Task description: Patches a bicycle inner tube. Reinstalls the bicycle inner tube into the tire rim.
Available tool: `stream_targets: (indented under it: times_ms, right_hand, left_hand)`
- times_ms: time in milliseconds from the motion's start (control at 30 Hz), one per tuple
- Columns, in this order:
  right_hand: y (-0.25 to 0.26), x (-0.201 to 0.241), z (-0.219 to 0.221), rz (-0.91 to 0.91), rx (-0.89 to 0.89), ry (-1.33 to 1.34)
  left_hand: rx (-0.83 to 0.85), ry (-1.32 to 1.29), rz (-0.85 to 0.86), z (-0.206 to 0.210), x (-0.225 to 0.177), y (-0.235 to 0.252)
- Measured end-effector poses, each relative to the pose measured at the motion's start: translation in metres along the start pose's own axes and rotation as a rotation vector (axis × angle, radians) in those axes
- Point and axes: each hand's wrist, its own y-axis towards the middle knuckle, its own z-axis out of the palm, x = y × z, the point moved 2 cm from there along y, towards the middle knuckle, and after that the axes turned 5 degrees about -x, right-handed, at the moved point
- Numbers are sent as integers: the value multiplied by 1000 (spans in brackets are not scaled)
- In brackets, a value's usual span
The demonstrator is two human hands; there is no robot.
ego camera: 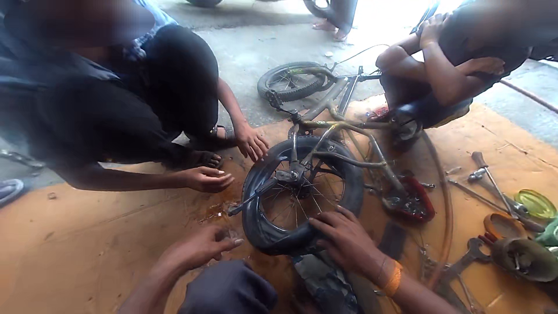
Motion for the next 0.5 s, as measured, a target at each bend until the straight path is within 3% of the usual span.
stream_targets:
  times_ms: [133,300,400,500]
  right_hand:
    - [5,20,21,-54,-32,1]
    - [19,27,32,-42,-40,9]
    - [35,36,37,35,8,8]
    - [45,43,37,132,72,-3]
  left_hand:
    - [-42,-525,-19,48,12,33]
    - [-493,-918,58,53,-8,55]
    - [-607,-978,272,53,-2,70]
    - [-768,-640,260,58,11,64]
